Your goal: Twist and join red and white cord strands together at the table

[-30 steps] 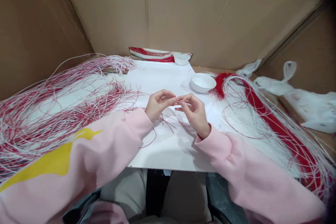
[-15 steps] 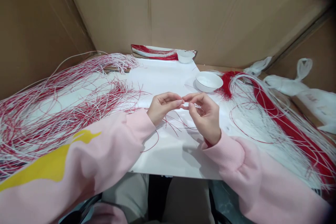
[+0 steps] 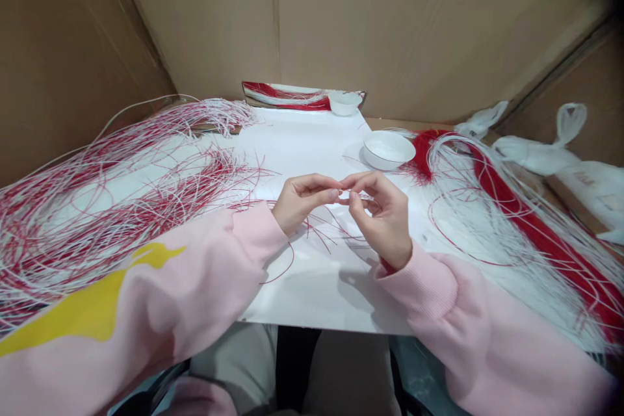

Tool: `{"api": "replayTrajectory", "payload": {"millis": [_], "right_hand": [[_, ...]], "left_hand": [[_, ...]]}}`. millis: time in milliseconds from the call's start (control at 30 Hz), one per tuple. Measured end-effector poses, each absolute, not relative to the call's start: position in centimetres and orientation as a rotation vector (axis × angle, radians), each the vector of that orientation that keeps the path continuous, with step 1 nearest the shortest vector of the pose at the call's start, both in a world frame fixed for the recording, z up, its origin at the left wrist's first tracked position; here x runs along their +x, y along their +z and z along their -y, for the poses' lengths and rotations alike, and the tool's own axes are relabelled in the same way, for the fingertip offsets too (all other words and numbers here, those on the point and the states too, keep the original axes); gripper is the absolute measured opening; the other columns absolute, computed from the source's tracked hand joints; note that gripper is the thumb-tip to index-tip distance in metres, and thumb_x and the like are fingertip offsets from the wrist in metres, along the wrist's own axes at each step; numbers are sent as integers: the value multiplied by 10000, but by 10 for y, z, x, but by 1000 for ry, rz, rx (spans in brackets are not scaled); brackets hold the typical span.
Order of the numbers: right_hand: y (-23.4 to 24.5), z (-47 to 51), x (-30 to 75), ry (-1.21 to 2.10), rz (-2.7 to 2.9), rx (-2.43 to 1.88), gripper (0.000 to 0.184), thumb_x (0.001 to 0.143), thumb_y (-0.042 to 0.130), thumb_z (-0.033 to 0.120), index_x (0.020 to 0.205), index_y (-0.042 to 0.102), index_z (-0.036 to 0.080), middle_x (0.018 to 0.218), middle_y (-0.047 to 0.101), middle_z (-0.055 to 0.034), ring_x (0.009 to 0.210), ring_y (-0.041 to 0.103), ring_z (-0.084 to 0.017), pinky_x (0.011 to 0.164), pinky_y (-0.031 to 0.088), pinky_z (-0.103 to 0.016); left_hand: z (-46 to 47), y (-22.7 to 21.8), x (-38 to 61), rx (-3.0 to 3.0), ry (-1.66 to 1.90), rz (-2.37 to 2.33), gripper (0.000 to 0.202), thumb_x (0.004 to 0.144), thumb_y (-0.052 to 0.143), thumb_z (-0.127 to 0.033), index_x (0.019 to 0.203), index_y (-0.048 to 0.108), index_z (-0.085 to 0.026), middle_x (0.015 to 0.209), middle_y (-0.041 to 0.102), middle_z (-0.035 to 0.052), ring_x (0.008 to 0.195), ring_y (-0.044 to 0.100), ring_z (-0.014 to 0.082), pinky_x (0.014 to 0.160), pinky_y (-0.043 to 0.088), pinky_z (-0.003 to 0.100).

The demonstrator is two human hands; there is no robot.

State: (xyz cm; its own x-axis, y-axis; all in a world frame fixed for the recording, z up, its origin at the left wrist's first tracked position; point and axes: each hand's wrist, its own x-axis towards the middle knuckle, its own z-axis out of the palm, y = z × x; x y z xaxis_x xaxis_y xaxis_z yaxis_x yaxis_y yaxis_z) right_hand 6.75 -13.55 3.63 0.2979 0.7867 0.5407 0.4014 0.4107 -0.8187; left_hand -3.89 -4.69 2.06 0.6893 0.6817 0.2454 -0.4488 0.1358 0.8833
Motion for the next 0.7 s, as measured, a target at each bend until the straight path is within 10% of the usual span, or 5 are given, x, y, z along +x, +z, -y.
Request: {"api": "replayTrajectory", "payload": {"millis": [700], "right_hand": [[36, 136, 69, 252, 1419, -1229, 105, 718, 488, 79, 758, 474, 176, 838, 560, -21, 792, 558, -125, 546, 489, -197]], "left_hand": [[43, 18, -39, 1235, 830, -293, 163, 572, 726, -217, 686, 641, -136, 653, 645, -4, 586, 592, 86, 612, 507, 214]]}}
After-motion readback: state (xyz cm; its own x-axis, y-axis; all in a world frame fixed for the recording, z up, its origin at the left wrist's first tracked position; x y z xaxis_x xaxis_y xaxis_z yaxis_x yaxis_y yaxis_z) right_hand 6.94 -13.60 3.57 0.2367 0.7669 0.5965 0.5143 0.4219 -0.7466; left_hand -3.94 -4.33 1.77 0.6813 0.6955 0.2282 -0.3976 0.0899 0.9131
